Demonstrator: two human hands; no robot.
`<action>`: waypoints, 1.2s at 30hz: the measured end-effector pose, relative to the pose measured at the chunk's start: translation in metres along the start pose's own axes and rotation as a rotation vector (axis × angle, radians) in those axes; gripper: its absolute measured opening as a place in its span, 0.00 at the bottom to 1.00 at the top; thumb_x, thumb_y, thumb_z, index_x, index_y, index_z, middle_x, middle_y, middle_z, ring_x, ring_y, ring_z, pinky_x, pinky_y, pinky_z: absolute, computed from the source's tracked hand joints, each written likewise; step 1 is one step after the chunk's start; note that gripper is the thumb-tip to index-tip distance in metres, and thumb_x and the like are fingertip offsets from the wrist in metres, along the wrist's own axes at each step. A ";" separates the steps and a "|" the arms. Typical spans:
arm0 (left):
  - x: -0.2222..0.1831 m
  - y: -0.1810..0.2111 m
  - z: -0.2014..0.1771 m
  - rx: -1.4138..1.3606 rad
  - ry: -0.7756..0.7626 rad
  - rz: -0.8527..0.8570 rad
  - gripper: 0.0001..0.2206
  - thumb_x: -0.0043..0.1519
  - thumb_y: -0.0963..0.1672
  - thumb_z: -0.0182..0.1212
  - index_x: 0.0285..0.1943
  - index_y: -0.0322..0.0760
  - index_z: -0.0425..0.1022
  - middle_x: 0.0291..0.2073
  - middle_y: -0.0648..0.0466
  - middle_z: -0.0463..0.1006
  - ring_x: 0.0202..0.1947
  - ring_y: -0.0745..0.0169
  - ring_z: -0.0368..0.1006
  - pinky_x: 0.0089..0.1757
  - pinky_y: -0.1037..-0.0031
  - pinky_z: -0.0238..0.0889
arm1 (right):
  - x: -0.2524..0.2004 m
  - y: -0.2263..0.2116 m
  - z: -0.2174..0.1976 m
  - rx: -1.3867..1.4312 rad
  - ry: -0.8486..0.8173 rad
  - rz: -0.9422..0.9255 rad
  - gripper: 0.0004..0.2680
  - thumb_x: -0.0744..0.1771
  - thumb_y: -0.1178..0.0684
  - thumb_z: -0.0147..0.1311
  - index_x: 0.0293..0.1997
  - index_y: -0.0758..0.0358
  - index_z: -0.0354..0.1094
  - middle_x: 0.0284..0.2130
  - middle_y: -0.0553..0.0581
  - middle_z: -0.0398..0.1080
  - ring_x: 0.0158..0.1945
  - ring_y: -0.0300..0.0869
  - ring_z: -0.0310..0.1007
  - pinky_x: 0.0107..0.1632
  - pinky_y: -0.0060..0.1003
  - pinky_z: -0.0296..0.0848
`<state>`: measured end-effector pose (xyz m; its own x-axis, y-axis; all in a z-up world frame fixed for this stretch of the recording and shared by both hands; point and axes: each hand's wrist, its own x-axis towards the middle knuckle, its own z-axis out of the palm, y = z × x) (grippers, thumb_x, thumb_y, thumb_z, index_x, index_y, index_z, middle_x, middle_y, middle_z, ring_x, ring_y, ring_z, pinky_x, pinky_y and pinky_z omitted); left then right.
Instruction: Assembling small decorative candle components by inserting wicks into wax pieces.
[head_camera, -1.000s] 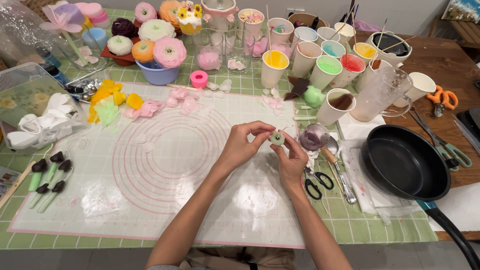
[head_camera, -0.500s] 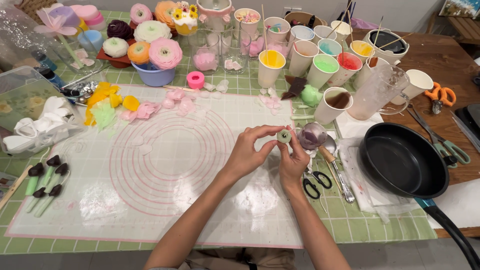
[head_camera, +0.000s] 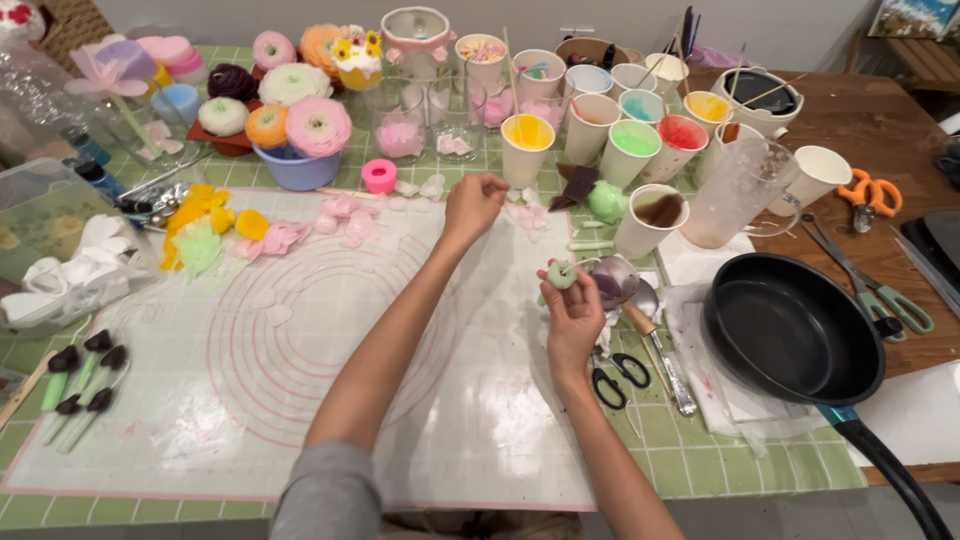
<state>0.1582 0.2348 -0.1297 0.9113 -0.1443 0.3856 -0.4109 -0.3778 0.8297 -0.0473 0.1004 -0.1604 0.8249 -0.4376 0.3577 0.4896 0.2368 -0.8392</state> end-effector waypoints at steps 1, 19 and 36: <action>0.010 -0.013 0.014 -0.002 -0.004 0.006 0.09 0.58 0.39 0.59 0.44 0.38 0.84 0.32 0.52 0.86 0.35 0.61 0.83 0.40 0.69 0.73 | -0.001 -0.003 0.002 -0.001 0.005 -0.006 0.15 0.68 0.65 0.58 0.61 0.71 0.62 0.54 0.63 0.73 0.55 0.45 0.77 0.56 0.35 0.75; 0.050 -0.042 0.077 0.231 0.170 -0.364 0.03 0.48 0.46 0.73 0.28 0.47 0.87 0.30 0.54 0.85 0.36 0.52 0.80 0.49 0.57 0.61 | -0.005 -0.004 0.006 -0.067 -0.019 0.000 0.14 0.65 0.67 0.61 0.56 0.72 0.64 0.50 0.61 0.75 0.53 0.44 0.77 0.56 0.37 0.77; 0.018 -0.035 -0.005 0.070 0.096 0.016 0.11 0.47 0.35 0.64 0.38 0.32 0.81 0.26 0.48 0.81 0.29 0.56 0.78 0.35 0.67 0.69 | -0.006 -0.003 0.005 -0.131 -0.033 -0.045 0.14 0.65 0.66 0.62 0.54 0.70 0.65 0.47 0.60 0.76 0.51 0.43 0.79 0.54 0.35 0.77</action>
<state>0.1893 0.2503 -0.1499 0.8967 -0.0636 0.4380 -0.4193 -0.4392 0.7946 -0.0519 0.1069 -0.1576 0.8127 -0.4163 0.4077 0.4872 0.1017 -0.8673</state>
